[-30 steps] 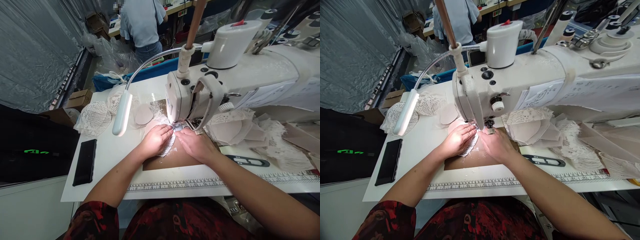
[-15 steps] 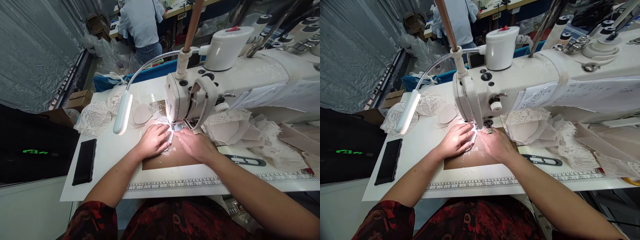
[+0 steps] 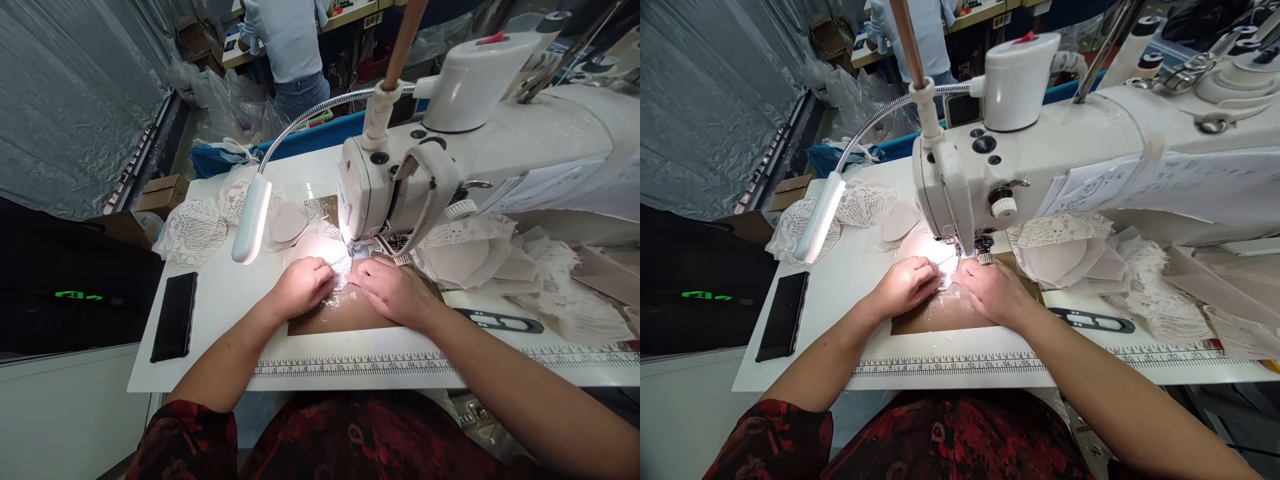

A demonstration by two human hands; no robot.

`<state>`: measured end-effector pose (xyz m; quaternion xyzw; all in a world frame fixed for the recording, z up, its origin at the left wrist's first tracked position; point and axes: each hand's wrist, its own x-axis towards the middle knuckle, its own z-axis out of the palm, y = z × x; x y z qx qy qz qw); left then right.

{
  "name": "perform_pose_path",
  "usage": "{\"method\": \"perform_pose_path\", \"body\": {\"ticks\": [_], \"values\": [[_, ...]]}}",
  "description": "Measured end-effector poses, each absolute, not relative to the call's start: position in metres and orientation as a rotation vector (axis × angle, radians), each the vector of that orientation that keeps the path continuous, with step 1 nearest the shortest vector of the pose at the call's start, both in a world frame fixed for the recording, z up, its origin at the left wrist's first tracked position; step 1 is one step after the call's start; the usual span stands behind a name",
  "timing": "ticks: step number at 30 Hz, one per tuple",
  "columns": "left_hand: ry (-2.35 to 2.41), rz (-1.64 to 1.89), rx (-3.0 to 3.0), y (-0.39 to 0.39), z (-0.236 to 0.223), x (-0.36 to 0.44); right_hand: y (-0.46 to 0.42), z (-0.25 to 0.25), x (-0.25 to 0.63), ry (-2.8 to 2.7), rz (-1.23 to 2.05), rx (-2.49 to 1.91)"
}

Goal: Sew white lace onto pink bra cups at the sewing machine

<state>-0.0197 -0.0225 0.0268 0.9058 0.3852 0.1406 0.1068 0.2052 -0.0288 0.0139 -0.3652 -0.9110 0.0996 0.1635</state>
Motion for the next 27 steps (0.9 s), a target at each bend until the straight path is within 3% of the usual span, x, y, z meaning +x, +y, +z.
{"method": "perform_pose_path", "body": {"ticks": [10,15,22,27], "values": [[1.097,0.442,2.038,-0.012,0.034,-0.033,-0.029,0.014,0.205,-2.597,0.231,-1.054],[1.054,0.360,2.219,-0.018,0.039,-0.029,-0.030,0.014,0.206,-2.625,0.196,-1.066],[0.950,0.623,2.600,-0.015,0.029,-0.022,-0.030,0.013,0.206,-2.628,0.174,-1.136],[0.893,0.442,2.814,-0.012,0.020,-0.015,-0.032,0.012,0.207,-2.639,0.154,-1.149]]}}
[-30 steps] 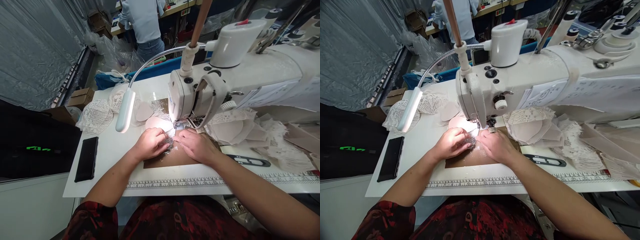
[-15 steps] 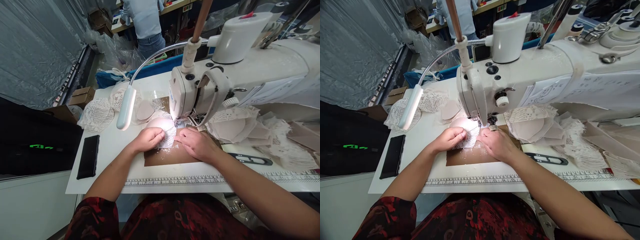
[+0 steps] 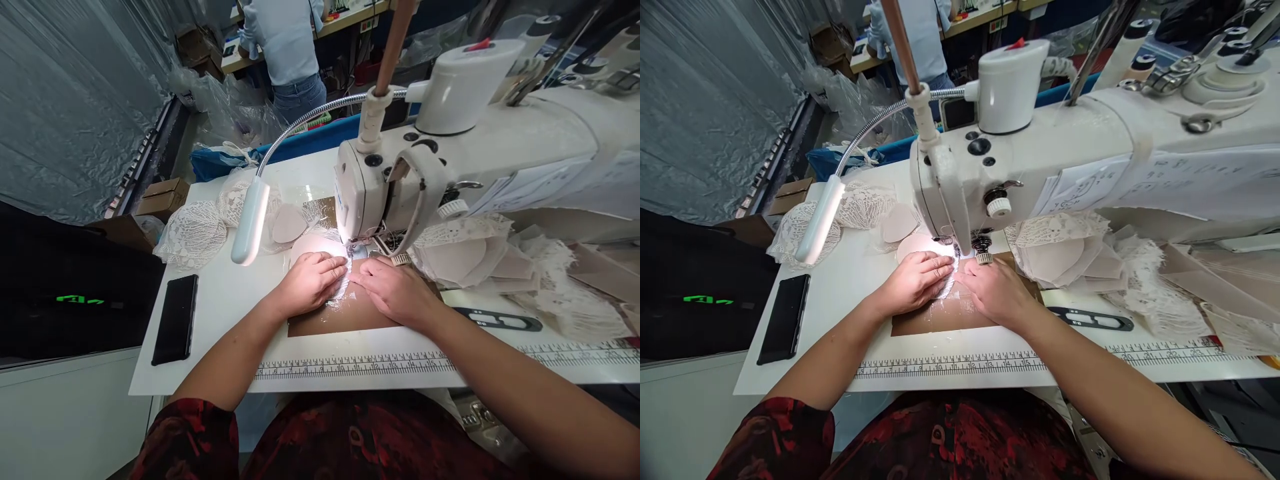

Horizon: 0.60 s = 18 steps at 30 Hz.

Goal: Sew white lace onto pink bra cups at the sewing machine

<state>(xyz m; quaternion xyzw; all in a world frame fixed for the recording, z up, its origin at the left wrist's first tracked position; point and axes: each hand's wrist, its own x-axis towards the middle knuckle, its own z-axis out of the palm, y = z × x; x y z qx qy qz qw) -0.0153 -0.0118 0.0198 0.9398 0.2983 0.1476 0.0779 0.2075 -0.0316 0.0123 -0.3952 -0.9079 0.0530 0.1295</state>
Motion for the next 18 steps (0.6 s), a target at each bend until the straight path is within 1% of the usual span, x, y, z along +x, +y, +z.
{"method": "perform_pose_path", "body": {"ticks": [5,14,18], "values": [[0.933,0.372,2.865,-0.015,0.017,-0.011,-0.033,0.014,0.208,-2.641,0.101,-1.173],[1.067,0.357,2.841,-0.013,0.012,-0.003,-0.033,0.020,0.200,-2.611,0.073,-1.360],[1.088,0.363,2.832,-0.013,0.013,-0.004,-0.033,0.020,0.201,-2.620,0.020,-1.356]]}}
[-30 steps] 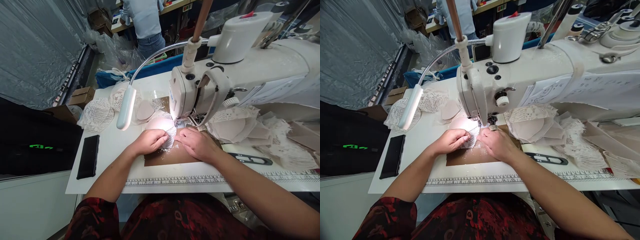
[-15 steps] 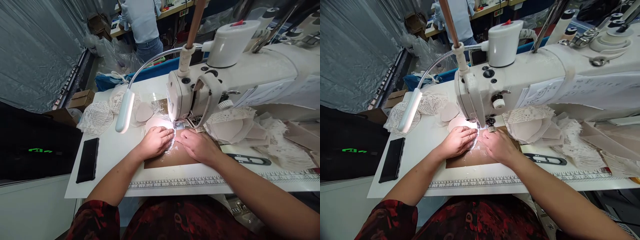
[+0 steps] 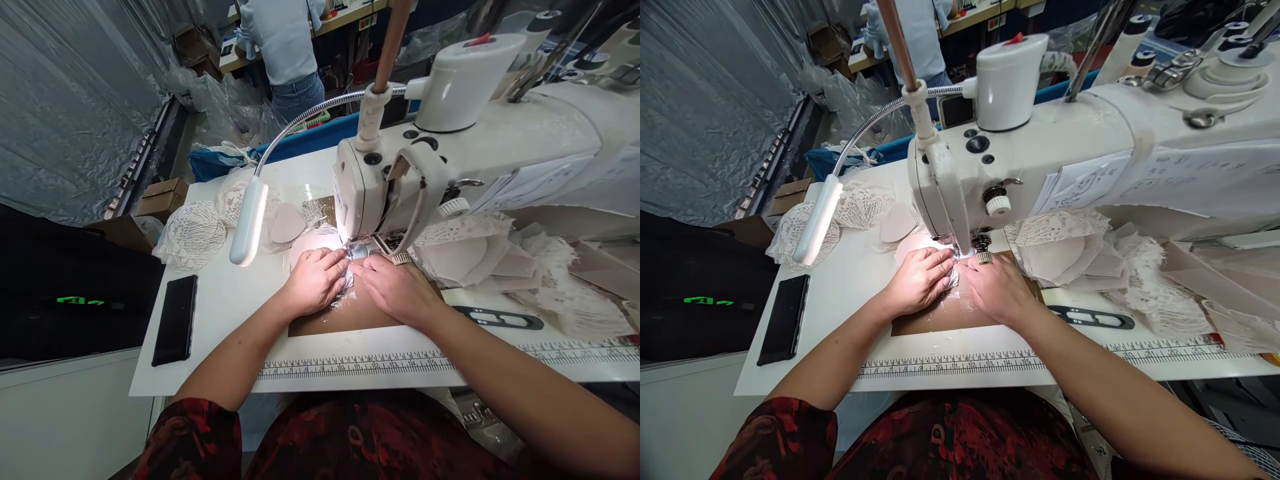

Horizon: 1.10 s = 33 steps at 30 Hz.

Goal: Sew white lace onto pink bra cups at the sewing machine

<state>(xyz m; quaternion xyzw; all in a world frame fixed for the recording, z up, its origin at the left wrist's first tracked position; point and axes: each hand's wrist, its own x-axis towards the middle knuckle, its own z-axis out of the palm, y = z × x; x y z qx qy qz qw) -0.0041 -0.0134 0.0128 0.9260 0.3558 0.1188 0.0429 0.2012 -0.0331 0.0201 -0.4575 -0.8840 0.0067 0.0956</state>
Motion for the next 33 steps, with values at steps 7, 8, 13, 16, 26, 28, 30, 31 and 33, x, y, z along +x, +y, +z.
{"method": "perform_pose_path", "body": {"ticks": [7,8,13,16,26,28,30,31,33], "values": [[0.897,0.460,2.776,-0.016,0.018,-0.018,-0.036,0.016,0.210,-2.720,0.152,-1.040],[0.869,0.467,2.766,-0.016,0.018,-0.020,-0.037,0.016,0.211,-2.726,0.175,-1.005],[0.796,0.481,2.759,-0.016,0.018,-0.022,-0.039,0.013,0.211,-2.738,0.223,-0.957],[0.800,0.478,2.783,-0.015,0.017,-0.022,-0.039,0.012,0.211,-2.746,0.223,-0.960],[0.817,0.440,2.888,-0.017,0.013,-0.021,-0.039,0.013,0.212,-2.756,0.201,-0.938],[0.815,0.450,2.903,-0.018,0.014,-0.021,-0.039,0.013,0.212,-2.743,0.187,-0.937],[0.817,0.456,2.920,-0.018,0.014,-0.021,-0.039,0.013,0.213,-2.704,0.161,-0.928],[0.818,0.458,2.927,-0.018,0.014,-0.021,-0.039,0.012,0.213,-2.672,0.149,-0.925],[0.819,0.456,2.937,-0.018,0.014,-0.021,-0.039,0.011,0.214,-2.603,0.133,-0.930]]}}
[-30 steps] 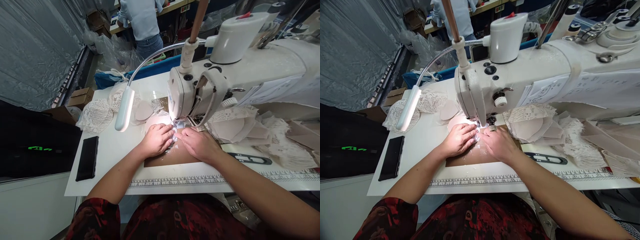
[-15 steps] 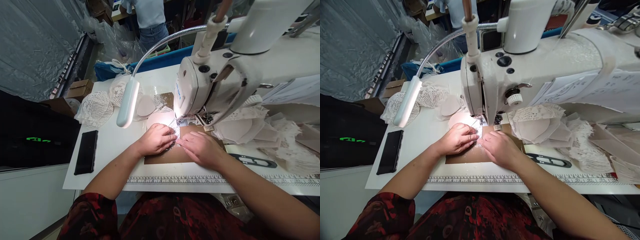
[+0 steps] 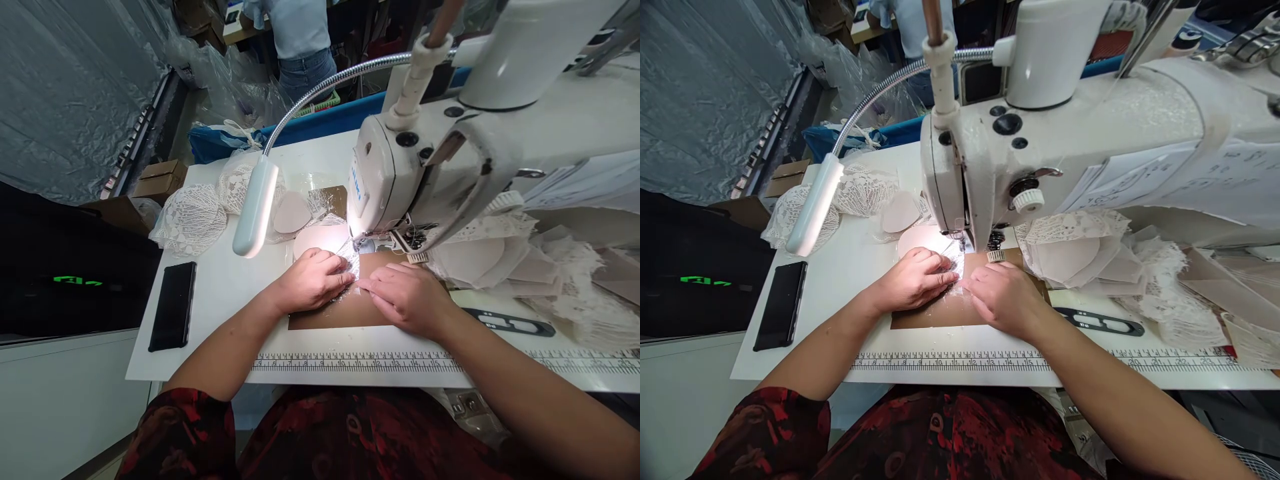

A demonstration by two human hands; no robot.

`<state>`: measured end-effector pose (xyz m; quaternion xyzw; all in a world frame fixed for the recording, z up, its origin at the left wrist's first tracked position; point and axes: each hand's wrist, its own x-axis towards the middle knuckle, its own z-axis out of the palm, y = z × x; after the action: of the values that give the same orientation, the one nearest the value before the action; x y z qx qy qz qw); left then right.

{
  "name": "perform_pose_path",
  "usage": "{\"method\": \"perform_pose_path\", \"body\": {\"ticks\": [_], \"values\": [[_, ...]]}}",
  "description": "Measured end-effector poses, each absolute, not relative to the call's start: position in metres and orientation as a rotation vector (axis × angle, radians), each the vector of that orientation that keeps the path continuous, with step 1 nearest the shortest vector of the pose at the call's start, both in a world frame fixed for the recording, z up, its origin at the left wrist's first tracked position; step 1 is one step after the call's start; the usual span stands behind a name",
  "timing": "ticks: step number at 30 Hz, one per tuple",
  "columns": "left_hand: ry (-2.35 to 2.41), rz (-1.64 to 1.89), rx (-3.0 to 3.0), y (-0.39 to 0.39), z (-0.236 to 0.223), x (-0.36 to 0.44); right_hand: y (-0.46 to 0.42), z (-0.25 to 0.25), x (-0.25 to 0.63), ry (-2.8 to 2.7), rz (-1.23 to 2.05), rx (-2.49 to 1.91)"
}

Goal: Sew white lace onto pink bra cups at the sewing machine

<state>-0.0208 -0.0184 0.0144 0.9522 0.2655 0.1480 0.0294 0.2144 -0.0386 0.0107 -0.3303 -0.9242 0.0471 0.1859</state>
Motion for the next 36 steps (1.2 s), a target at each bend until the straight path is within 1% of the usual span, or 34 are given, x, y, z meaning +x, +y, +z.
{"method": "perform_pose_path", "body": {"ticks": [6,16,24,36], "values": [[0.812,0.438,2.949,-0.018,0.014,-0.021,-0.037,0.009,0.217,-2.520,0.085,-1.009],[0.816,0.401,2.891,-0.018,0.018,-0.021,-0.038,0.009,0.212,-2.630,0.036,-1.003],[1.055,0.284,2.895,-0.016,0.020,-0.006,-0.038,0.011,0.209,-2.655,0.025,-1.018],[1.098,0.188,2.937,-0.010,0.021,-0.005,-0.038,0.012,0.205,-2.589,-0.071,-1.087]]}}
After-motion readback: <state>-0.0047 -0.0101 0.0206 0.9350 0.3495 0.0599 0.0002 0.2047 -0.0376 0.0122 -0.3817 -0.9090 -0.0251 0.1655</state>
